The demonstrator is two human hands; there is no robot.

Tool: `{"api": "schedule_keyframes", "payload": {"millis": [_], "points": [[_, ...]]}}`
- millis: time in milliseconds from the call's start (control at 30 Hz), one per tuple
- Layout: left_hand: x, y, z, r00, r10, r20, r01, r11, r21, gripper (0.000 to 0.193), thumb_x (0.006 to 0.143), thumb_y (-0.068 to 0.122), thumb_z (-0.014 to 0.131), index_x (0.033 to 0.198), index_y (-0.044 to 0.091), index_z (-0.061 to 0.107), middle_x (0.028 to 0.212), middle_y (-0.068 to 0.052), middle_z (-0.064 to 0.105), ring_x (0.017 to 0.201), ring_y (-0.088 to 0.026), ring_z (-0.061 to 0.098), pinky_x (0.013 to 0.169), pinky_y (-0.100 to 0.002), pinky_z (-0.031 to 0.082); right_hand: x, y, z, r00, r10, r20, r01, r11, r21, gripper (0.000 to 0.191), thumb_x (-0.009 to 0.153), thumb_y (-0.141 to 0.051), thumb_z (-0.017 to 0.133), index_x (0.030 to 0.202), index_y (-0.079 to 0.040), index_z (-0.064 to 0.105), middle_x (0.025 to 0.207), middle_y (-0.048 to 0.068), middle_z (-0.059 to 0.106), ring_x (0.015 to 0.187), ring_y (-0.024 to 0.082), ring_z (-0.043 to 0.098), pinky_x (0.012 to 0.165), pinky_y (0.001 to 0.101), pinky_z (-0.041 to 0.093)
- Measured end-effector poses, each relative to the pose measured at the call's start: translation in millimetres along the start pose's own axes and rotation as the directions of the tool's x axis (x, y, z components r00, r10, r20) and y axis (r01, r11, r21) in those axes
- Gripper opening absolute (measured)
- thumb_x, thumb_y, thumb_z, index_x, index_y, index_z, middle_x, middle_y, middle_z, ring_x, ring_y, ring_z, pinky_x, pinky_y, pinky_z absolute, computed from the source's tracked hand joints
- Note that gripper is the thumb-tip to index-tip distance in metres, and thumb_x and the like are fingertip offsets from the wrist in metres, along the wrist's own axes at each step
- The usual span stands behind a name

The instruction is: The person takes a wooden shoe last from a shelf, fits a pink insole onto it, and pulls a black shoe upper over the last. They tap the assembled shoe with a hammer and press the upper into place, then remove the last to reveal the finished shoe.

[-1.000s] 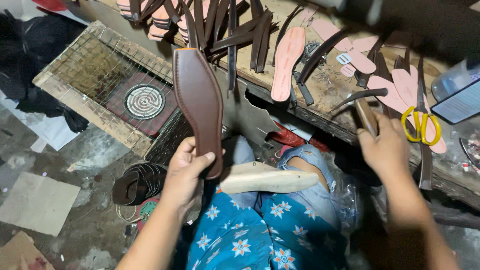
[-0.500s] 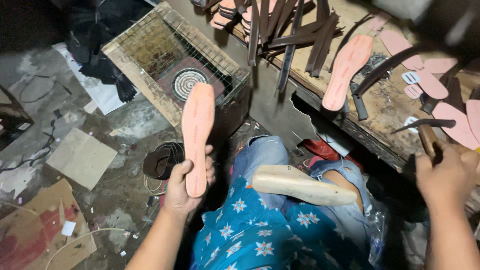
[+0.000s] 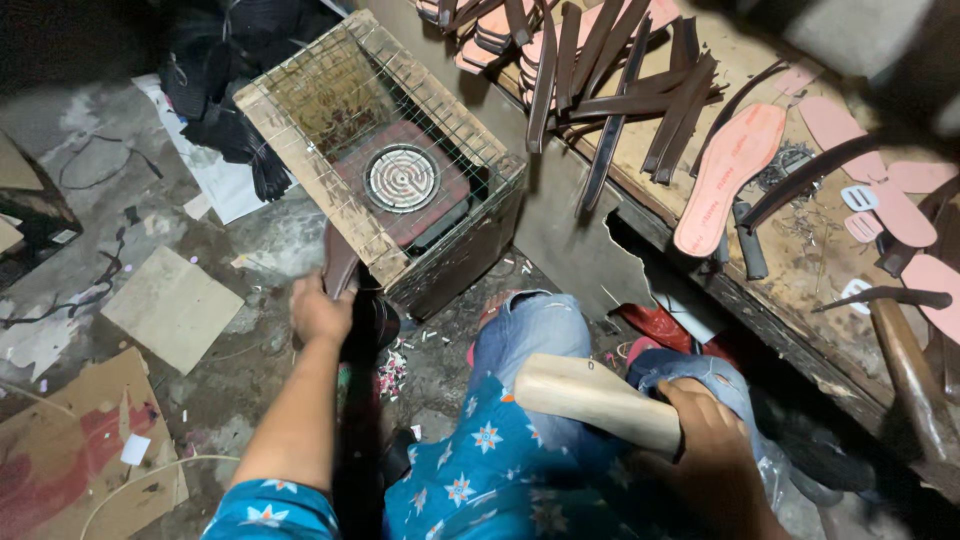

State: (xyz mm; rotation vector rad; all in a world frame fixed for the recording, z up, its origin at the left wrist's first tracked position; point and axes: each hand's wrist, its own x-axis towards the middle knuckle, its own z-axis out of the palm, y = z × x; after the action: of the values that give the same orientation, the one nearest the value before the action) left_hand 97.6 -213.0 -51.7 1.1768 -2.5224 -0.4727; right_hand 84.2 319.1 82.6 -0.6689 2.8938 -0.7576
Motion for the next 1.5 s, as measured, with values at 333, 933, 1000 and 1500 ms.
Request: {"api": "schedule_keyframes", "payload": {"millis": [333, 933, 1000, 1500], "points": [[74.1, 48.7, 56.8, 0.981, -0.139, 0.136, 0.157, 0.978, -0.137, 0.042, 0.095, 0.038, 0.066, 0.123, 0.008, 0.066, 0.121, -0.022, 0.066, 0.113, -0.043, 0.061, 0.097, -0.052, 0.047, 22.9, 37.7, 39.2, 0.972, 0.196, -0.128, -0.201, 0.979, -0.029, 0.057, 0.066, -0.04, 0.081, 0.111, -0.007, 0.071, 0.103, 0.016, 0.072, 0.101, 0.039, 0.069, 0.089, 0.0466, 0.052], [126.9, 50.4, 113.9, 0.868, -0.347, 0.354, 0.471, 0.357, -0.807, 0.039, 0.101, 0.034, 0.056, 0.125, 0.004, 0.064, 0.111, -0.012, 0.07, 0.098, -0.026, 0.068, 0.082, -0.04, 0.056, 60.2, 45.5, 53.7, 0.988, -0.143, -0.064, 0.125, 0.965, -0.232, 0.12, 0.042, -0.07, 0.083, 0.133, 0.003, 0.052, 0.124, 0.023, 0.059, 0.108, 0.04, 0.059, 0.101, 0.0525, 0.042], [130.1, 52.7, 115.7, 0.861, -0.355, 0.365, 0.488, 0.37, -0.791, 0.038, 0.101, 0.033, 0.057, 0.125, 0.004, 0.064, 0.112, -0.013, 0.07, 0.099, -0.027, 0.067, 0.083, -0.041, 0.055, 61.1, 46.7, 56.1, 0.984, -0.165, -0.072, 0.143, 0.959, -0.244, 0.121, 0.04, -0.071, 0.083, 0.132, 0.003, 0.052, 0.125, 0.023, 0.059, 0.109, 0.041, 0.058, 0.101, 0.0527, 0.041], [159.0, 76.2, 142.5, 0.904, -0.169, 0.393, 0.405, 0.637, -0.656, 0.036, 0.1, 0.029, 0.065, 0.127, 0.006, 0.066, 0.119, -0.015, 0.068, 0.109, -0.032, 0.064, 0.094, -0.045, 0.053, 59.0, 66.0, 73.4, 0.999, 0.042, 0.015, -0.036, 0.965, -0.259, 0.131, 0.036, -0.071, 0.087, 0.142, -0.005, 0.05, 0.126, 0.02, 0.06, 0.115, 0.036, 0.06, 0.103, 0.0473, 0.043]]}}
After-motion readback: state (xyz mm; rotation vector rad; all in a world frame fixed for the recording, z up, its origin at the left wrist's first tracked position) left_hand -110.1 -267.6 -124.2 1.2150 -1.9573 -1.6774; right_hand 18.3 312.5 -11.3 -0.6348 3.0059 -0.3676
